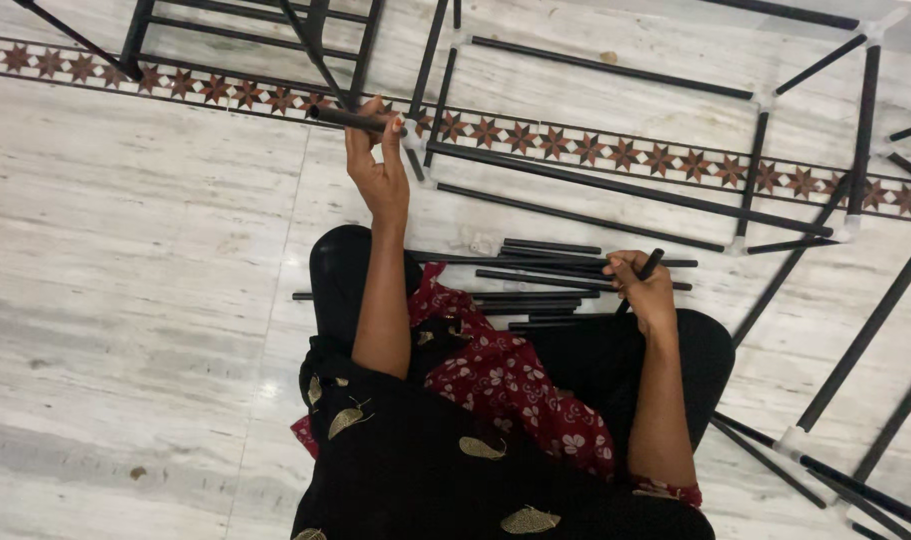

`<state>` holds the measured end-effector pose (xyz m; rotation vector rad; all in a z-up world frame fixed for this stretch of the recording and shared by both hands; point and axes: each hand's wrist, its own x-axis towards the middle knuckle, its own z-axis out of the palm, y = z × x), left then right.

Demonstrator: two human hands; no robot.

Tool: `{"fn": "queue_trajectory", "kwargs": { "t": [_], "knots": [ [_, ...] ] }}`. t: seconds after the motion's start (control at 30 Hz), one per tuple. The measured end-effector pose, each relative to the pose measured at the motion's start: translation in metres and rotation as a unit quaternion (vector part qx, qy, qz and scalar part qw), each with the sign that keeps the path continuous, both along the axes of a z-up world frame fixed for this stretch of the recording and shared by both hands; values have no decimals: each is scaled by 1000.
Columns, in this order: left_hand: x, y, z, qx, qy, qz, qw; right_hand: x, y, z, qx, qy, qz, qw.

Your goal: The person sits on the floor and assembles a metal rack by inserting black rods into white plastic connectors. They handle rods and connectors one at a time, fitting them into the frame structure.

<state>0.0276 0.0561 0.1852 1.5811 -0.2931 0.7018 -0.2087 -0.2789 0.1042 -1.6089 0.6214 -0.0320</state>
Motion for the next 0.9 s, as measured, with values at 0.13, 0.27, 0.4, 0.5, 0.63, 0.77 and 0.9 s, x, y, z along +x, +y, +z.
{"fn": "queue_trajectory", "kwargs": {
  "t": [0.13, 0.27, 0.4, 0.5, 0.63, 0.77, 0.9],
  "knots": [
    [-1, 2, 15, 40, 43, 15, 998, 0, 0, 3, 0, 11, 2, 1000],
    [-2, 0, 25, 78, 59, 15, 995, 0, 0, 3, 0, 16, 2, 1000],
    [-2, -4, 28, 143, 44, 34, 988, 1, 0, 0, -4, 13, 9, 1000],
    [-3, -7, 29, 117, 51, 22, 992, 1, -2, 0, -2, 14, 13, 1000],
    [-3, -5, 28, 102, 88, 32, 990, 0, 0, 1, -14, 30, 18, 999],
    [1, -4, 24, 126, 87, 50, 987, 4, -1, 0, -4, 11, 25, 1000],
    [-2, -1, 18, 141, 28, 34, 989, -2, 1, 2, -10, 12, 36, 999]
  ]
}}
